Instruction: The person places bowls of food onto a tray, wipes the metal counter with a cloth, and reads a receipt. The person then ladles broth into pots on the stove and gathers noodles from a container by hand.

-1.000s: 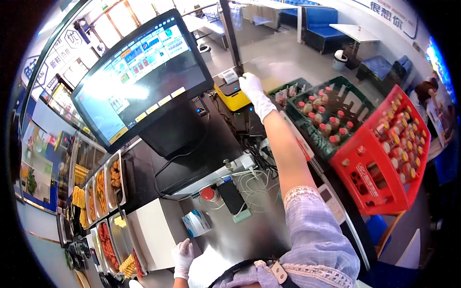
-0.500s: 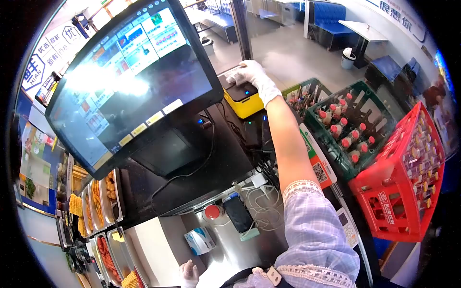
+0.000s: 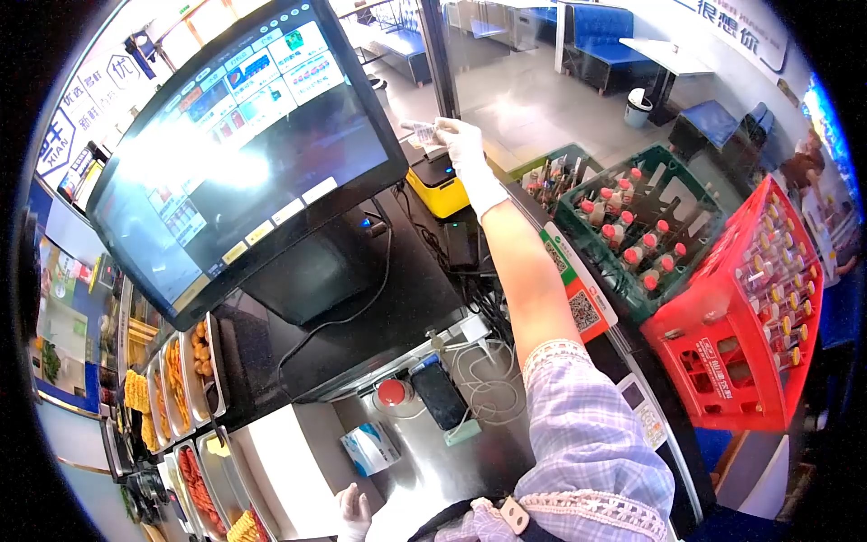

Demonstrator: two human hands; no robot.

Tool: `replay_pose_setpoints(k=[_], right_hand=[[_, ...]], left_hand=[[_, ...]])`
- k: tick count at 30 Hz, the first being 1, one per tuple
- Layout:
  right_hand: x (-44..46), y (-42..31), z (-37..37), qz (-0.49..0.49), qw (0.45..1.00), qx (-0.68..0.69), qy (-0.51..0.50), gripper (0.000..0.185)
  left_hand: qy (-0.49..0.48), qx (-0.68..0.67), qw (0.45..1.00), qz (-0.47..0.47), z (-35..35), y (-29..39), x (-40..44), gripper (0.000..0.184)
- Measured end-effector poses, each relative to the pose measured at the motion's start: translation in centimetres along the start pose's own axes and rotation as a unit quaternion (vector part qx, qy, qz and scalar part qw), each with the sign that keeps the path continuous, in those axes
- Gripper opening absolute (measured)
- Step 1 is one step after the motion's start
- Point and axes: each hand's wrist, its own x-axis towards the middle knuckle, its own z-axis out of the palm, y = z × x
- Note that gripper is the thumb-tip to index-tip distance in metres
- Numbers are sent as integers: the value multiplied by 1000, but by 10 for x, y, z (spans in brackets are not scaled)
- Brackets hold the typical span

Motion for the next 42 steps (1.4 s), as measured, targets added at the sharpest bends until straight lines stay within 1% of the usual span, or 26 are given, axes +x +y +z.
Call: replay_pose_setpoints(k=[2,4,6,7,8,10,12,13,14,15,16,17,18,21,22,24,25,26,28,29,32,33,36,38,40,42], right_hand=[[-13,4,3,-26,998,-56,6,26],[-33,-12,11,18,998,-55,14,30],[-72,-49,18,-15,994,-94,54,33],[-81,-48,15,-67,988,-110,79,35],[-94,-47,11,-69,993,-25,91,35],[-149,-92,15,-47,991,87,92,32],[-205,-130,5,-24,979,174,-99,29],[-236,-145,4,21,975,191,-111,29],[-266,-158,4,60,970,205,-118,29],[-296,-166,3,81,963,223,-128,16],[-330,-175,0,101,955,242,-138,12],[-366,-186,-7,133,968,182,-107,19],[-398,-194,-11,169,974,128,-75,38],[-478,-180,-29,255,959,75,-102,44],[-500,-182,-34,270,956,45,-103,45],[-536,-180,-46,264,960,-8,-97,45],[-552,-190,-51,251,963,-26,-97,44],[-564,-199,-56,250,962,-61,-91,43],[-587,-207,-63,239,961,-117,-70,41],[-596,-219,-65,246,959,-127,-53,41],[-620,-232,-79,195,958,-206,-34,41],[-627,-232,-84,201,949,-241,-30,41],[-643,-233,-99,164,950,-264,-24,42],[-645,-240,-110,194,948,-252,-25,42],[-646,-241,-123,217,958,-186,-6,41],[-641,-241,-139,191,967,-169,-5,42]], left_hand=[[-9,-19,1000,-3,0,-5,-4,41],[-14,-9,1000,7,-1,5,4,39],[-11,-33,999,-9,-3,15,9,37],[-12,7,1000,12,-5,19,12,36],[-12,48,998,35,-7,23,16,34],[0,43,998,36,-9,32,20,32],[24,37,999,27,-10,44,27,29],[-6,99,994,40,-21,62,35,27],[1,146,986,74,-26,80,42,24],[-3,104,994,41,-27,90,41,23],[-9,64,998,7,-27,94,39,23],[4,66,997,42,-26,92,39,23],[31,86,991,95,-25,89,38,21],[30,-50,998,-13,-31,150,32,34],[48,-117,992,-5,-25,166,27,33],[-56,-312,932,-176,-22,207,18,31],[-85,-287,945,-128,-25,236,13,30],[-110,-306,942,-88,-8,218,8,31],[-128,-286,949,-27,15,215,3,22],[-136,-281,950,-13,24,219,0,31],[-195,-276,941,-18,36,229,-7,39],[-207,-264,942,-12,42,232,-9,46],[-222,-262,938,-41,57,246,-16,47],[-228,-252,940,-41,61,248,-19,46],[-231,-241,942,-45,65,249,-23,46],[-248,-258,929,-91,71,247,-28,46]])
